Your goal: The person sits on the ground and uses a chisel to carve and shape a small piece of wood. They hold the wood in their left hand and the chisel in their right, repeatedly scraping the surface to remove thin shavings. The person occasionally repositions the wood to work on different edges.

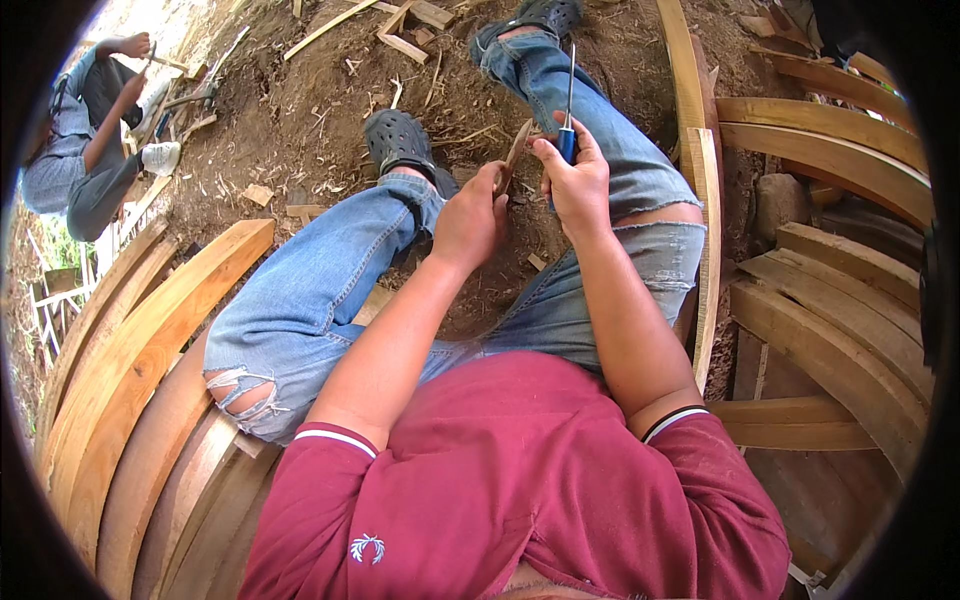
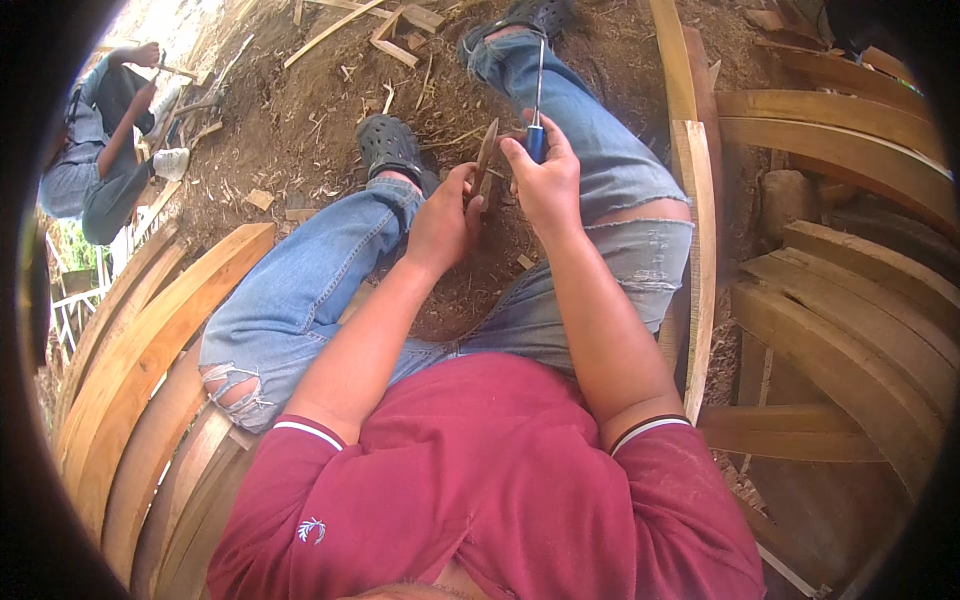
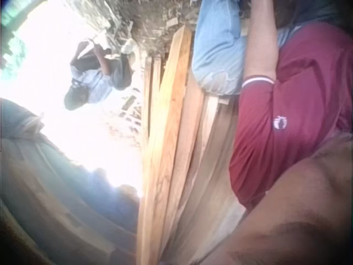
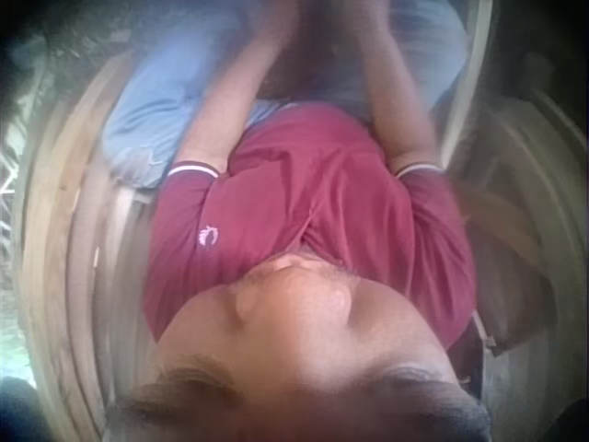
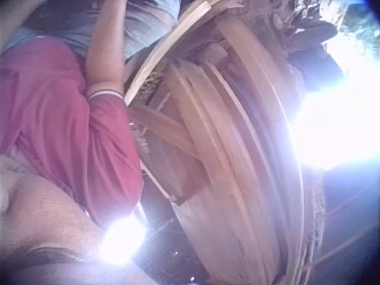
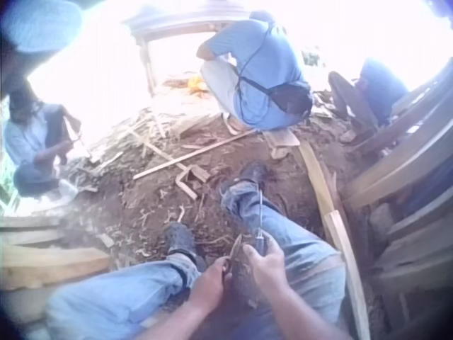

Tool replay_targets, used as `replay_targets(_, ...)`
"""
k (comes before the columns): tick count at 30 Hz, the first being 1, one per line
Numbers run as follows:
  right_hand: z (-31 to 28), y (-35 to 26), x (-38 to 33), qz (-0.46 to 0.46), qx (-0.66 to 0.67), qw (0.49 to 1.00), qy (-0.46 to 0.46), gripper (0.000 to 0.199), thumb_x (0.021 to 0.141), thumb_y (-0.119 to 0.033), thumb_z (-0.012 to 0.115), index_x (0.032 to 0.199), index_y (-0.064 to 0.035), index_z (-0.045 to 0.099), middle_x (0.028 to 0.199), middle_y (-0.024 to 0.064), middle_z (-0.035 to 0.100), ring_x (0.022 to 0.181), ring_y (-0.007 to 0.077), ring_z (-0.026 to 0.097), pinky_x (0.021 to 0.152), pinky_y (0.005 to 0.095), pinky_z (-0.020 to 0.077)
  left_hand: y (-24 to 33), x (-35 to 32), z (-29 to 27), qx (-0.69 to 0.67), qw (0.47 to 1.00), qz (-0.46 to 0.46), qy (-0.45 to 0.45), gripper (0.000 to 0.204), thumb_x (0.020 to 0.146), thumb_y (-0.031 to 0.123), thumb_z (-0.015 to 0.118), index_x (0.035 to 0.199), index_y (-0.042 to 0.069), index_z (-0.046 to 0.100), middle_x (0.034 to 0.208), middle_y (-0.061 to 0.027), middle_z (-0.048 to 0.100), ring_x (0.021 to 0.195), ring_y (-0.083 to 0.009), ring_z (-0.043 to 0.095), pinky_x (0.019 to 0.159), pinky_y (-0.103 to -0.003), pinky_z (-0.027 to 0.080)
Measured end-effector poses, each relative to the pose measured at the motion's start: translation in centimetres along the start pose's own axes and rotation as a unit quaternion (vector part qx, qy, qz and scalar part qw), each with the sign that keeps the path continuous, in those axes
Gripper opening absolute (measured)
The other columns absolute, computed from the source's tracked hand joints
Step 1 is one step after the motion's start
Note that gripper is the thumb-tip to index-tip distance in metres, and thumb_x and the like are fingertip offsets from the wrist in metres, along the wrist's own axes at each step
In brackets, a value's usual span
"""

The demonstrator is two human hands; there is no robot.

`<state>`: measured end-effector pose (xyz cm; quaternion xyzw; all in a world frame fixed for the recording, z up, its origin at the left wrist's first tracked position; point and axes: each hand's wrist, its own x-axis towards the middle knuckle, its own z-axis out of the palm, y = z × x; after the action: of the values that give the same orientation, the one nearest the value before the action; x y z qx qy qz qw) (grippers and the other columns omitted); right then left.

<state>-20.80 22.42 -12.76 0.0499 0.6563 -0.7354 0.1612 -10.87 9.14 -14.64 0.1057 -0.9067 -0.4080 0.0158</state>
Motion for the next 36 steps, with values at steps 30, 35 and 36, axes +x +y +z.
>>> replay_targets(30, -0.9, 0.1, 1.1, 0.018, 0.112, 0.993, 0.004, 0.05, 0.089, -0.003, 0.07, 0.134, -0.0019, 0.048, 0.092, 0.0041, 0.067, 0.052, 0.0065, 0.052, 0.044, 0.0219, 0.0408, -1.1, -0.1, -0.6, 0.147, 0.987, 0.065, 0.003, 0.04, 0.088, 0.018, 0.069, 0.125, 0.014, 0.054, 0.101, -0.0109, 0.067, 0.089, -0.0336, 0.068, 0.072, -0.043, 0.056)
replay_targets(35, -1.1, 0.4, 1.3, 0.037, 0.138, 0.99, -0.018, 0.051, 0.09, -0.004, 0.069, 0.135, -0.0009, 0.045, 0.092, 0.0055, 0.067, 0.051, 0.0075, 0.052, 0.044, 0.0227, 0.0405, -1.4, -0.1, -0.8, 0.165, 0.984, 0.072, 0.018, 0.035, 0.088, 0.017, 0.069, 0.121, 0.014, 0.056, 0.099, -0.0102, 0.065, 0.089, -0.0332, 0.067, 0.072, -0.043, 0.055)
replay_targets(36, -1.1, 0.4, 1.3, 0.037, 0.146, 0.988, -0.023, 0.051, 0.09, -0.003, 0.068, 0.135, -0.0007, 0.045, 0.093, 0.0059, 0.068, 0.051, 0.0075, 0.052, 0.044, 0.0226, 0.0406, -1.5, 0.0, -0.9, 0.169, 0.983, 0.074, 0.019, 0.035, 0.088, 0.018, 0.069, 0.121, 0.014, 0.056, 0.099, -0.0101, 0.065, 0.089, -0.0332, 0.067, 0.072, -0.043, 0.055)
